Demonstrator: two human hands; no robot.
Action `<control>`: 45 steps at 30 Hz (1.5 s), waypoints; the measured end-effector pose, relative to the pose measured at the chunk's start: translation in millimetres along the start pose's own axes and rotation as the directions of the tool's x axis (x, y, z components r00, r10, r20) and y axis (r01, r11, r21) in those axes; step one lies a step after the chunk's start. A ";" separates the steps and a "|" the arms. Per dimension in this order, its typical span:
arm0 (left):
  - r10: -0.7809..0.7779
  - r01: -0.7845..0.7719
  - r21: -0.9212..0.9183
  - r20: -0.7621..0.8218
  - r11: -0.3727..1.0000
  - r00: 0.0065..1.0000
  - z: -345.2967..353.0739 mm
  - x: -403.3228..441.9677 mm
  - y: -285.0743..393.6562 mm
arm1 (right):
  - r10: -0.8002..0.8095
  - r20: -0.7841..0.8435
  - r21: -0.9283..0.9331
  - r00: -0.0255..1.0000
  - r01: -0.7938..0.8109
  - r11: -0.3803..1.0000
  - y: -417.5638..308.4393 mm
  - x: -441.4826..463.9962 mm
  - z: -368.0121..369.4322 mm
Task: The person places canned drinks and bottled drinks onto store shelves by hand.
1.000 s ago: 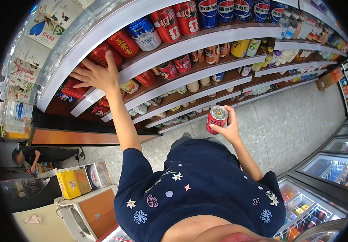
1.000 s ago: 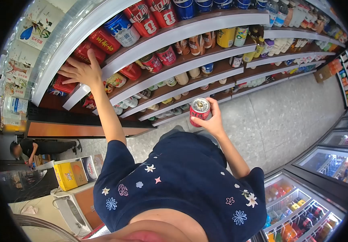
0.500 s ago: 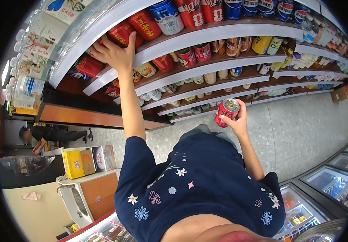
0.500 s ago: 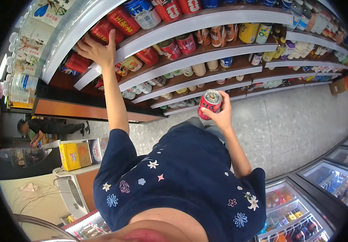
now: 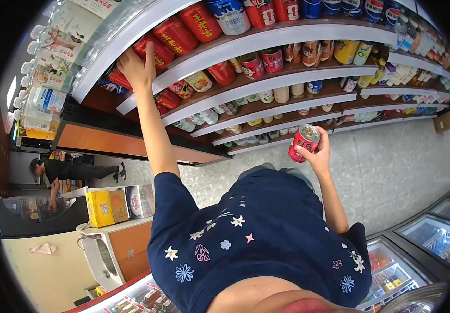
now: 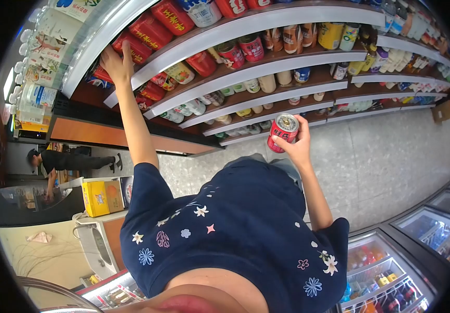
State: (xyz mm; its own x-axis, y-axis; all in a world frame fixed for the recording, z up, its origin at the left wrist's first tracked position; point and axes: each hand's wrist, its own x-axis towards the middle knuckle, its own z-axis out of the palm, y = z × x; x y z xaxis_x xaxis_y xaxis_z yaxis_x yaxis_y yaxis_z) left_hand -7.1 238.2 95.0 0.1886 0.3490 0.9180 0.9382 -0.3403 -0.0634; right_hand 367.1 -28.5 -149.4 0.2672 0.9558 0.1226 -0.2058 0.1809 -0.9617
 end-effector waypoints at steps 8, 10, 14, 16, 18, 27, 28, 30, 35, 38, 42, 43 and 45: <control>0.077 -0.088 0.061 0.174 0.994 0.982 -27.2 6.9 -3.6 | 0.039 0.001 -0.032 0.999 -0.039 0.999 7.8 -12.3 26.1; 0.094 -0.106 0.083 0.140 0.991 0.986 -19.9 5.1 -4.9 | 0.039 0.006 -0.032 0.999 -0.039 0.999 2.0 -15.9 34.3; 0.097 -0.103 0.169 0.042 0.980 0.994 -7.0 0.5 -7.5 | 0.016 0.006 -0.074 1.000 -0.015 0.997 -3.2 -25.6 41.1; 0.088 -0.085 0.177 -0.009 0.981 0.996 -3.5 -0.7 -5.5 | 0.006 -0.008 -0.084 1.000 -0.007 0.996 3.8 -30.9 41.3; 0.093 -0.081 0.206 -0.051 0.975 0.994 -0.6 -1.2 -6.7 | 0.012 -0.045 -0.056 0.999 -0.015 0.998 8.7 -36.9 43.3; 0.065 -0.040 0.213 -0.110 0.976 0.992 -3.3 -1.4 -0.8 | 0.114 -0.122 -0.018 0.986 -0.117 0.993 5.7 -60.3 47.1; 0.066 -0.044 0.201 -0.107 0.979 0.992 -3.4 -1.4 -1.8 | 0.115 -0.125 -0.024 0.985 -0.119 0.993 4.9 -60.9 47.5; 0.120 -0.107 0.143 -0.089 0.984 0.989 3.5 -0.1 -11.3 | 0.114 -0.132 -0.028 0.985 -0.119 0.993 4.7 -61.6 47.0; 0.144 -0.142 0.032 -0.083 0.989 0.986 -5.8 -6.0 -14.7 | 0.109 -0.126 -0.025 0.986 -0.113 0.993 4.6 -58.2 44.3; 0.184 -0.170 0.074 -0.270 0.983 0.945 -23.5 -27.2 -14.2 | 0.110 -0.134 -0.027 0.985 -0.115 0.993 5.7 -57.5 45.8; -0.088 0.125 0.110 -0.291 0.986 0.953 -43.1 -60.5 -32.4 | 0.139 -0.138 -0.023 0.981 -0.143 0.989 13.7 -56.6 45.8; -0.083 0.116 0.111 -0.269 0.987 0.960 -48.1 -62.1 -37.4 | 0.145 -0.137 -0.026 0.980 -0.150 0.988 16.1 -56.4 45.6; -0.075 0.101 0.108 -0.224 0.989 0.972 -58.5 -60.5 -44.2 | 0.172 -0.115 -0.023 0.978 -0.175 0.984 18.7 -56.8 47.0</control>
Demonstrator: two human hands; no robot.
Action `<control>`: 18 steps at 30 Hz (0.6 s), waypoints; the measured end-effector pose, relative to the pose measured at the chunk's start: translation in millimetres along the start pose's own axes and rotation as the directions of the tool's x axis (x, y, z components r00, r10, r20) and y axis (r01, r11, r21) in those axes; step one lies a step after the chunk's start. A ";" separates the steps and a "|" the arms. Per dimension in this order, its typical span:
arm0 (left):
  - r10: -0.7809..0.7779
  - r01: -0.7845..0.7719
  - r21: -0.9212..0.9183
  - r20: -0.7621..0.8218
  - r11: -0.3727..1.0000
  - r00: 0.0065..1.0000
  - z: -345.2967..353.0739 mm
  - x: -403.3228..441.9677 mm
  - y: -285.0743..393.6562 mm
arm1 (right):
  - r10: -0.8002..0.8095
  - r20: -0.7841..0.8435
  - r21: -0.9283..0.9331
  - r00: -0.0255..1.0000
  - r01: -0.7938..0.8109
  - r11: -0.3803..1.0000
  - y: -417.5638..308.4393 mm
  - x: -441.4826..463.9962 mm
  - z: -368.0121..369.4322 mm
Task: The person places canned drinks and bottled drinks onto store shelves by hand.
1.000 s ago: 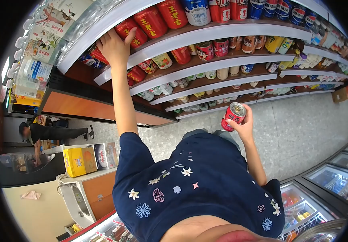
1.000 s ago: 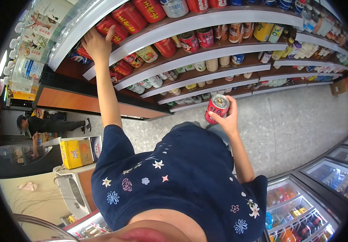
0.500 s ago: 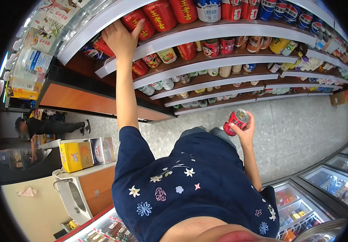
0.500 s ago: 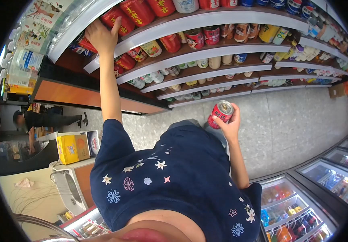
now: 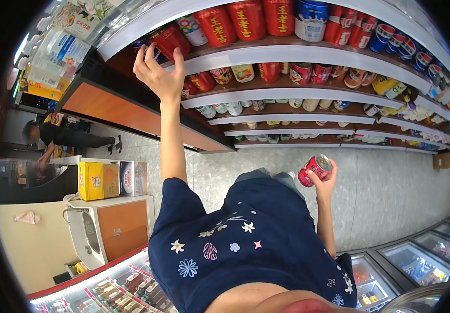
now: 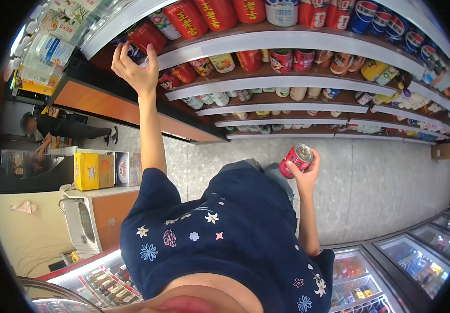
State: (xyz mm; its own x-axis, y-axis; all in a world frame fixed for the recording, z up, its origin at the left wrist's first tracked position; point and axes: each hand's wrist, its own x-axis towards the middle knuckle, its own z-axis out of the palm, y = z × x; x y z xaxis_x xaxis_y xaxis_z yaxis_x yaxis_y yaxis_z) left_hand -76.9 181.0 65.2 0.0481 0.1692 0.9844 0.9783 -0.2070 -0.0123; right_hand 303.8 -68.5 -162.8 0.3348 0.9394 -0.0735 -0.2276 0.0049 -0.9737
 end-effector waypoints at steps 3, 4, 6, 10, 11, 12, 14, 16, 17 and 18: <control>0.138 -0.138 0.018 0.012 0.990 0.990 -2.0 21.7 1.0 | 0.042 0.032 -0.006 0.999 -0.042 0.999 -1.1 1.8 3.7; 0.186 -0.186 0.029 0.026 0.982 0.982 0.2 28.3 2.2 | 0.055 0.044 -0.003 0.997 -0.055 0.998 0.7 2.5 4.9; 0.217 -0.220 0.046 0.072 0.974 0.974 11.5 39.0 3.2 | 0.071 0.064 -0.005 0.995 -0.071 0.997 -0.1 3.7 8.0; 0.149 -0.197 0.134 0.304 0.971 0.941 23.7 44.5 9.2 | 0.052 0.082 -0.016 0.995 -0.051 0.999 -1.5 4.7 16.4; 0.115 -0.179 0.156 0.354 0.971 0.928 26.2 45.0 10.0 | 0.038 0.082 -0.017 0.996 -0.037 0.999 -0.9 4.9 17.0; 0.126 -0.189 0.166 0.328 0.968 0.936 31.4 44.5 8.3 | 0.029 0.077 -0.025 0.997 -0.028 0.999 0.0 5.0 16.5; 0.153 -0.209 0.187 0.274 0.960 0.949 44.8 42.4 2.8 | 0.009 0.065 -0.036 0.998 -0.007 0.999 1.1 5.9 15.2; 0.207 -0.231 0.118 0.188 0.966 0.960 51.0 42.7 -3.6 | 0.002 0.048 -0.037 0.999 0.000 0.999 -0.8 6.5 13.9; 0.229 -0.243 0.085 0.145 0.966 0.963 53.2 42.4 -6.4 | 0.000 0.040 -0.038 0.999 0.002 0.999 -1.4 6.8 12.5; 0.227 -0.235 0.055 0.123 0.970 0.966 56.1 42.1 -8.6 | 0.002 0.034 -0.033 0.999 -0.001 0.999 -1.0 7.5 10.7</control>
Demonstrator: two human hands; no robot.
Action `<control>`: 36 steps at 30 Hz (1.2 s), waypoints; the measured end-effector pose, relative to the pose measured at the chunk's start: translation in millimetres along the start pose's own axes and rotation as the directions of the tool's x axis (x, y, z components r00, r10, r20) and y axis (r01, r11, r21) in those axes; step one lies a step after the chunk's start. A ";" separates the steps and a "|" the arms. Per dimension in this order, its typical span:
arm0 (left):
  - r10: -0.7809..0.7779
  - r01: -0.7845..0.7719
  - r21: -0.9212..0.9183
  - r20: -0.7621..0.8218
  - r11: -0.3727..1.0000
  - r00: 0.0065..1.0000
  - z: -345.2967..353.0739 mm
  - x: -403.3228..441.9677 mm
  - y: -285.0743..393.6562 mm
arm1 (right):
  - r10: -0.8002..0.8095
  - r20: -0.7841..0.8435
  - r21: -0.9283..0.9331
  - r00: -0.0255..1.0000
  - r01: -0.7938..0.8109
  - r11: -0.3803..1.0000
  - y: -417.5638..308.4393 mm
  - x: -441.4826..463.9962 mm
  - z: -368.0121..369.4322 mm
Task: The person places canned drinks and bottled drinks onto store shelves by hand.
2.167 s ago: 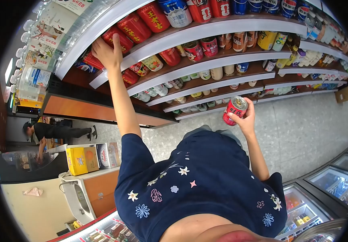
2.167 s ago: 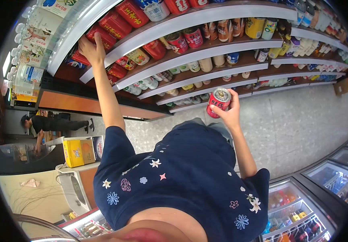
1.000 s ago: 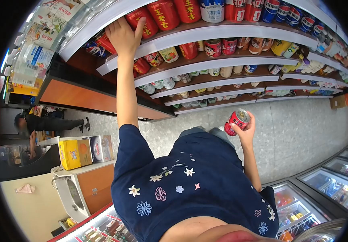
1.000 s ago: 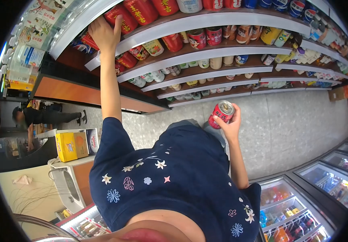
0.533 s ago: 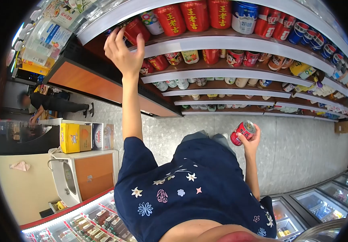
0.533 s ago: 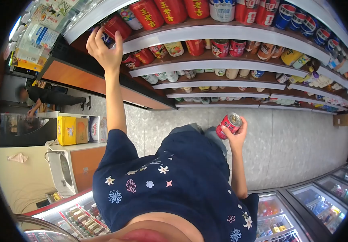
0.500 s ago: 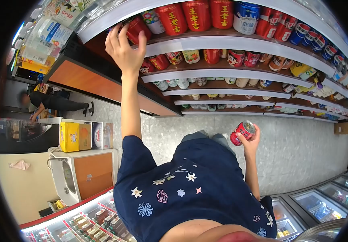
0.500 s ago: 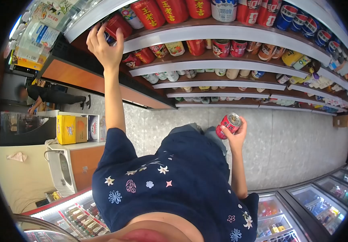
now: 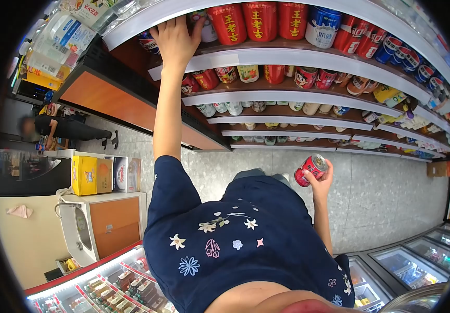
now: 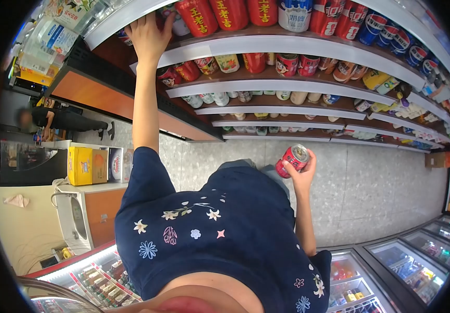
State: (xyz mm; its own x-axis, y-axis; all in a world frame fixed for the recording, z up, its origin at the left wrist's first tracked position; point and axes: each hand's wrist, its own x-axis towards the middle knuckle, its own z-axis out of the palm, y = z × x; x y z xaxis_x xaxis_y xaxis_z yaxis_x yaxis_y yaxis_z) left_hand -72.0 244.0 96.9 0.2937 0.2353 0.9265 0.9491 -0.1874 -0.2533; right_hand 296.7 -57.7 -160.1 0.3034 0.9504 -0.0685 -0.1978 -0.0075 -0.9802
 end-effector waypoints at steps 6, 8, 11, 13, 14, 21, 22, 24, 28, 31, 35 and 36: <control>-0.023 0.020 -0.104 -0.023 0.994 0.999 3.0 -1.3 -10.0 | 0.005 -0.027 0.019 1.000 -0.004 1.000 0.0 4.5 -4.3; -0.015 0.010 -0.130 -0.039 0.991 0.999 4.3 -0.8 -11.7 | -0.002 -0.032 0.011 0.999 0.002 1.000 -0.7 6.4 -3.1; 0.011 -0.011 -0.250 -0.002 0.968 1.000 7.3 -1.1 -18.6 | -0.077 -0.014 -0.031 0.997 0.076 0.997 0.7 11.4 -0.6; -0.078 0.106 -0.257 0.114 0.961 0.990 0.6 -0.8 -15.5 | -0.078 -0.001 -0.040 0.997 0.078 0.996 2.3 14.5 1.2; -0.122 0.164 -0.256 0.172 0.953 0.978 -2.4 -0.9 -15.0 | -0.077 0.006 -0.045 0.997 0.077 0.996 3.2 15.7 2.1; -0.023 0.042 -0.282 0.070 0.959 0.997 7.7 -13.8 -22.6 | -0.007 0.056 -0.014 0.998 0.007 1.000 -11.9 22.6 19.1; -0.023 0.045 -0.228 0.097 0.973 0.995 5.8 -13.1 -21.8 | -0.004 0.065 -0.012 0.998 0.004 1.000 -13.1 23.5 21.1; -0.027 0.045 -0.120 0.152 0.992 0.988 3.5 -12.6 -18.9 | 0.000 0.084 -0.013 0.996 0.001 1.000 -11.7 25.3 23.8; -0.073 0.118 -0.112 0.341 0.987 0.937 -15.3 -2.7 -12.5 | -0.003 0.110 -0.025 0.994 0.005 1.000 -9.5 27.6 25.1; -0.060 0.066 -0.015 0.266 0.998 0.962 -23.5 3.4 3.4 | 0.004 0.116 -0.036 0.993 0.000 0.999 -7.6 28.0 26.2; -0.022 0.031 -0.262 0.039 0.965 0.999 2.8 -0.5 -3.8 | 0.011 0.119 -0.035 0.993 -0.007 0.999 -7.9 26.4 23.9; -0.033 0.035 -0.278 0.011 0.960 0.999 4.2 0.8 -2.8 | 0.004 0.119 -0.036 0.993 0.001 0.999 -6.7 26.2 23.0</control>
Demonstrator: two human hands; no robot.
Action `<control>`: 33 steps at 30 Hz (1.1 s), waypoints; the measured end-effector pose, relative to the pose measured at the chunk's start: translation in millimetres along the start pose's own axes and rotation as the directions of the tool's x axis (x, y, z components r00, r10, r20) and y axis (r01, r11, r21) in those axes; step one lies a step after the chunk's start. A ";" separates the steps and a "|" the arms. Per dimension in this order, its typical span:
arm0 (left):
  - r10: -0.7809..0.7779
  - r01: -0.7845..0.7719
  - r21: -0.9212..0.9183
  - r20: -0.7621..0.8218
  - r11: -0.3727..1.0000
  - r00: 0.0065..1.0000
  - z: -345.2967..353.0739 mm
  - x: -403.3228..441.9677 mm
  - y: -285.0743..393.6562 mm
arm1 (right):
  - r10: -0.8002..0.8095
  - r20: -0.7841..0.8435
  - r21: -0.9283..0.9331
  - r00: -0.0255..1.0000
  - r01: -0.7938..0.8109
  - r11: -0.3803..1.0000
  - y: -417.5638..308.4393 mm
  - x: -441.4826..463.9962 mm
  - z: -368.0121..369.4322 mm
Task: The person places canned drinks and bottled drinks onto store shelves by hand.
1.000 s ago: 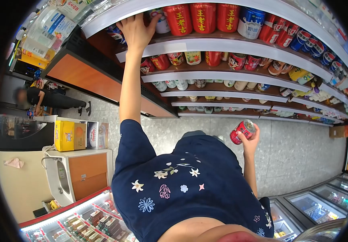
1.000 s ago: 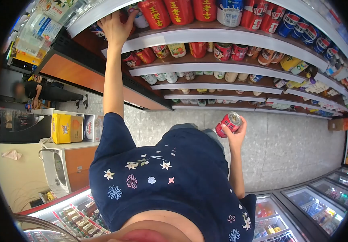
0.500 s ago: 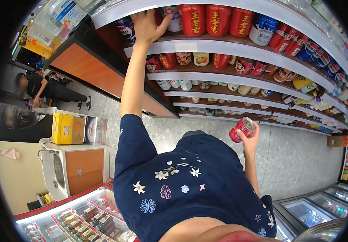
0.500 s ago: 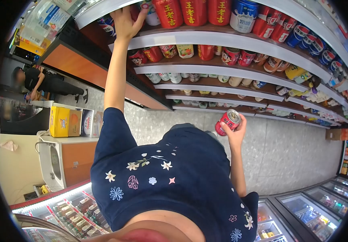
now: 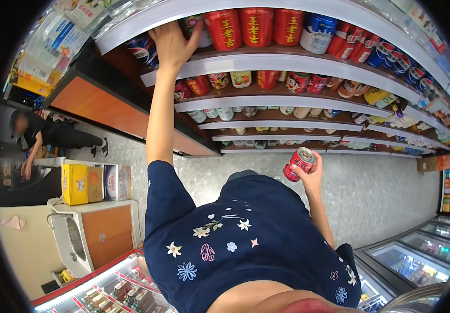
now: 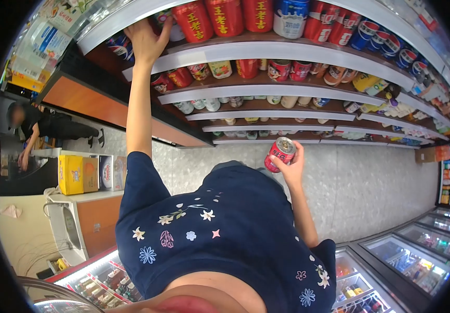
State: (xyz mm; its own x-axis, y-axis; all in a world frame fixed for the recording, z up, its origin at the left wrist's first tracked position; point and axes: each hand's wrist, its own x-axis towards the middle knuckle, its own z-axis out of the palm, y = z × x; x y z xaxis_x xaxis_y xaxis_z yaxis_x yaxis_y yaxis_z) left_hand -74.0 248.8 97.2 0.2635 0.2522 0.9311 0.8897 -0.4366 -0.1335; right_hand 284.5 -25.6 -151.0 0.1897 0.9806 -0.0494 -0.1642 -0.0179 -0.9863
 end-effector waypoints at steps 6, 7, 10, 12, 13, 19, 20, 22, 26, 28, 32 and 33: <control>-0.038 0.038 -0.037 0.006 0.999 0.999 1.3 -2.9 1.8 | -0.019 -0.078 0.000 0.997 0.019 1.000 4.1 -11.4 -6.0; -0.030 0.030 0.002 -0.009 1.000 1.000 1.4 -3.1 5.0 | -0.022 -0.089 -0.007 0.996 0.021 1.000 3.9 -14.3 -6.8; 0.020 -0.017 0.051 -0.058 0.999 0.998 -1.2 -0.2 19.6 | -0.015 -0.123 -0.008 0.992 0.014 1.000 0.1 -23.7 -7.2; 0.080 -0.081 -0.009 -0.090 0.997 0.993 -3.1 2.6 37.4 | -0.003 -0.141 -0.003 0.990 0.003 1.000 1.3 -30.4 -7.8; 0.113 -0.116 -0.013 -0.136 0.993 0.984 -2.2 6.8 49.1 | 0.003 -0.145 -0.004 0.989 -0.004 1.000 5.8 -33.2 -9.0; 0.203 -0.204 -0.024 -0.008 0.979 0.979 16.5 40.9 112.7 | 0.051 -0.161 -0.007 0.986 -0.053 0.999 9.4 -53.6 -3.9; 0.203 -0.202 -0.027 0.030 0.979 0.979 22.9 46.5 120.5 | 0.043 -0.167 -0.018 0.985 -0.047 0.999 13.2 -56.8 -2.6; 0.134 -0.134 -0.009 0.035 0.991 0.990 37.9 54.5 130.0 | 0.030 -0.175 -0.040 0.984 -0.038 0.998 13.9 -62.7 2.0; 0.174 -0.162 0.138 -0.078 0.977 0.982 35.6 61.0 140.5 | -0.017 -0.238 -0.053 0.971 0.005 0.999 18.8 -79.1 10.9; 0.197 -0.175 0.172 -0.117 0.969 0.973 41.3 60.3 139.0 | 0.012 -0.267 -0.009 0.964 -0.015 1.000 21.2 -89.4 15.0; 0.149 -0.141 0.106 -0.068 0.984 0.987 46.6 53.5 136.7 | 0.053 -0.295 0.069 0.954 -0.034 0.997 20.4 -107.8 19.3; 0.120 -0.119 0.095 -0.002 0.988 0.993 45.0 52.7 137.4 | 0.046 -0.304 0.052 0.952 -0.032 0.998 21.8 -112.2 18.8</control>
State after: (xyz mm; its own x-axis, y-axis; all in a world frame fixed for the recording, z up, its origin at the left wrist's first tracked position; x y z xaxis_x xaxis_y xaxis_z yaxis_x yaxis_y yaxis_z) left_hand 78.9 240.9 112.7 0.3675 0.1968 0.9090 0.8835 -0.3791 -0.2752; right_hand 241.5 -132.4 -164.1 0.4671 0.8730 -0.1405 -0.2207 -0.0387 -0.9746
